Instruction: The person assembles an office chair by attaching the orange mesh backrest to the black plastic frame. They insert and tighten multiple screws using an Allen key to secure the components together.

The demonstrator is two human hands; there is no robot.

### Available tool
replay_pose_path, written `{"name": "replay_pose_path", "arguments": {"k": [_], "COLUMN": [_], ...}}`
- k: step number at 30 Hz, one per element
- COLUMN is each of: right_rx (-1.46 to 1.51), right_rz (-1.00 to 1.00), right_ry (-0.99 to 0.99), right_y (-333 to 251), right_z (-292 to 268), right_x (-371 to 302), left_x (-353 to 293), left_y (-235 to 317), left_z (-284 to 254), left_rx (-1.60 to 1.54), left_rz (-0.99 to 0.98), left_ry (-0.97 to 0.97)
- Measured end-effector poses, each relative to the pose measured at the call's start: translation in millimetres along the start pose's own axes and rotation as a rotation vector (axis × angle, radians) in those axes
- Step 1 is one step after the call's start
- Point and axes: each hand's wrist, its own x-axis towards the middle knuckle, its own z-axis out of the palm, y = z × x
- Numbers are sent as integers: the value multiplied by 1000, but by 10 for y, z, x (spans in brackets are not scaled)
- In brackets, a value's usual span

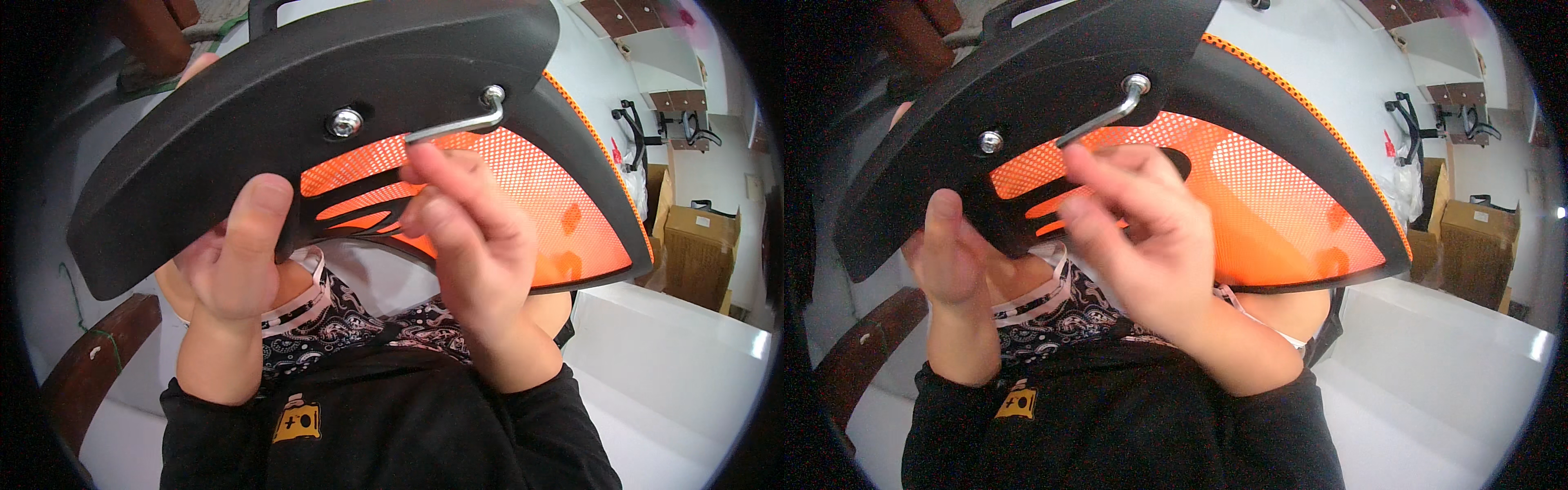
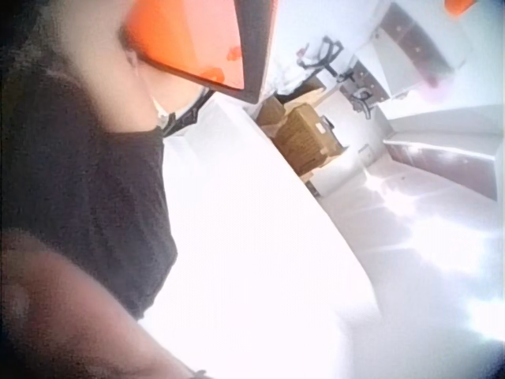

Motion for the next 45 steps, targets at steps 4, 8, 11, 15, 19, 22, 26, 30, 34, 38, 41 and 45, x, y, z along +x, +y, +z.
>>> {"name": "replay_pose_path", "arguments": {"k": [4,8,11,15,19,22,26,30,34,38,41,45], "right_rx": [329,490,468,456,370,219,-106,-53,-175,-85,-173,-492], "right_rz": [223,264,333,341,176,73,-31,-38,-133,-128,-311,-388], "right_ry": [264,294,298,274,313,383,433,453,412,345,156,-123], "right_y": [7,2,-19,-27,42,132,175,180,187,207,123,-54], "right_z": [38,88,110,136,180,199,202,213,229,243,167,-50], "right_x": [78,156,175,154,139,154,155,169,116,63,38,102], "left_x": [3,10,4,-8,-8,-1,11,14,19,14,6,3], "left_y": [4,9,0,-14,-19,-22,-19,-11,-23,-14,-11,19], "left_z": [-13,-38,-47,-51,-40,-28,-38,-60,-47,-17,21,48], "left_rx": [1,13,18,12,-13,-18,16,50,3,-5,-12,-5], "left_rz": [1,23,43,13,22,25,54,11,52,45,41,-5], "left_ry": [-18,-38,-31,-7,-11,0,-20,-30,-20,-17,17,23]}}
